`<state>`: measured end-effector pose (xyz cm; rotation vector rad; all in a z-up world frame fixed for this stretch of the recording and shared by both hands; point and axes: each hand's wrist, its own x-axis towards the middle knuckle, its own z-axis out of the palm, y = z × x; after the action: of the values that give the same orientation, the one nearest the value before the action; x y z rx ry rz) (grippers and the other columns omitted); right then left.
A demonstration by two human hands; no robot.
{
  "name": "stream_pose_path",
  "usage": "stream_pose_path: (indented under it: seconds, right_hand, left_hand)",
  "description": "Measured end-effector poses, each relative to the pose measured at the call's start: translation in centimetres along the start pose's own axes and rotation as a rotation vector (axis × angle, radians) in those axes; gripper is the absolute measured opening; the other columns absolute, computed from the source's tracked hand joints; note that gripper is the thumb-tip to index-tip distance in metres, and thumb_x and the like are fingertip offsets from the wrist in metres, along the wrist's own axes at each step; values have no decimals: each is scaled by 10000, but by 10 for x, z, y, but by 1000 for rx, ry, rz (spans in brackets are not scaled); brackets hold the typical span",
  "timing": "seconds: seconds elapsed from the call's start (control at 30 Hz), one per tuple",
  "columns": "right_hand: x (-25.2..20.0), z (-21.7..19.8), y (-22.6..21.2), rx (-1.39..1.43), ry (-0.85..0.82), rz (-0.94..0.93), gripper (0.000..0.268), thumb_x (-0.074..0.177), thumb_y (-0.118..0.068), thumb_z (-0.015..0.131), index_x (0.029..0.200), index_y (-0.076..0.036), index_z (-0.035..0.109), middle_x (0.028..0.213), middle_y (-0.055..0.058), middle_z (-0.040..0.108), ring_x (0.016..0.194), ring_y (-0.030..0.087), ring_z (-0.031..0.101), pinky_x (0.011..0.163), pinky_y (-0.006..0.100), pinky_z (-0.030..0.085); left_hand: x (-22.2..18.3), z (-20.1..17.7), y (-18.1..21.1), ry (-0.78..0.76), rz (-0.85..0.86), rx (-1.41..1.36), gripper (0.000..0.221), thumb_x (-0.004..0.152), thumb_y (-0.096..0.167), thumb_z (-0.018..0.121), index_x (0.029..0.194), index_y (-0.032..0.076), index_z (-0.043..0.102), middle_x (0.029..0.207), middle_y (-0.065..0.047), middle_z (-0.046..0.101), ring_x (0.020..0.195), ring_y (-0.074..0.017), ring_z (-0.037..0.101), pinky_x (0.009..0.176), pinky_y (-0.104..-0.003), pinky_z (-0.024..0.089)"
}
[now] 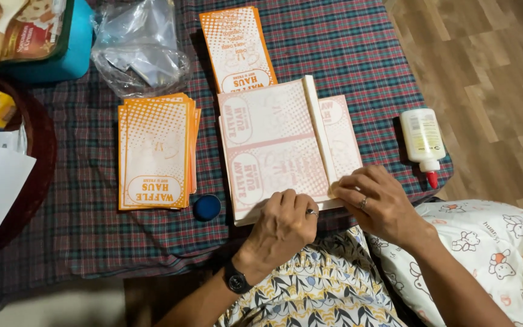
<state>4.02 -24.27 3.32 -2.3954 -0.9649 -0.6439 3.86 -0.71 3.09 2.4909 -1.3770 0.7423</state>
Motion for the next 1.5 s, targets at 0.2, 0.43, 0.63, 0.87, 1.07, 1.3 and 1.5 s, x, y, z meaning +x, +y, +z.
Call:
stream_pose_path:
  seconds: [0.2, 0.43, 0.63, 0.87, 1.07, 1.3, 1.5]
  right_hand:
    - [6, -6, 1, 51, -86, 117, 103, 816, -44, 793, 900, -104, 788, 853, 48, 701, 788, 238, 604, 682, 352, 451]
    - [7, -5, 4, 96, -122, 204, 134, 794, -40, 808, 898, -124, 796, 850, 37, 693, 773, 214, 598, 695, 336, 429]
    - [13, -16, -7, 283, -102, 333, 215, 771, -1, 806, 981, -45, 802, 938, 145, 703, 841, 279, 642, 733, 377, 507]
    - [6, -6, -1, 328, -27, 420, 97, 827, 18, 773, 904, -30, 806, 965, 146, 686, 771, 277, 673, 646, 347, 540]
    - [3, 0, 2, 401, -12, 520, 83, 837, -104, 810, 851, -23, 796, 940, 121, 694, 671, 236, 642, 554, 337, 505]
    - [6, 1, 2, 380, -51, 589, 74, 833, -55, 793, 788, -2, 769, 878, 128, 668, 671, 279, 633, 504, 340, 494]
    - [7, 2, 1, 376, -63, 612, 46, 821, -18, 790, 797, 14, 769, 875, 147, 660, 716, 305, 649, 525, 329, 537]
  left_hand:
    - [18, -14, 2, -214, -325, -280, 220, 954, 184, 714, 929, -27, 768, 789, -182, 657, 702, -261, 604, 603, -367, 444]
    - [17, 24, 12, -7, -372, -314, 225, 993, 189, 659, 869, 21, 743, 763, -107, 562, 674, -253, 559, 580, -366, 422]
    - [22, 31, 6, 130, -400, -354, 290, 995, 276, 647, 827, 39, 658, 737, -65, 497, 660, -268, 534, 580, -371, 431]
    - [22, 34, -1, 47, -447, -505, 223, 983, 270, 624, 844, 96, 615, 732, -38, 508, 678, -296, 567, 610, -416, 461]
    - [24, 36, -8, -8, -526, -653, 169, 886, 191, 730, 786, 123, 611, 673, -39, 547, 653, -312, 613, 600, -409, 474]
    - [27, 36, -11, -65, -569, -649, 177, 885, 189, 712, 764, 153, 588, 667, -24, 559, 667, -289, 636, 568, -389, 472]
    - [29, 36, -11, -65, -582, -621, 180, 858, 172, 713, 740, 158, 579, 656, -23, 566, 667, -286, 646, 566, -380, 483]
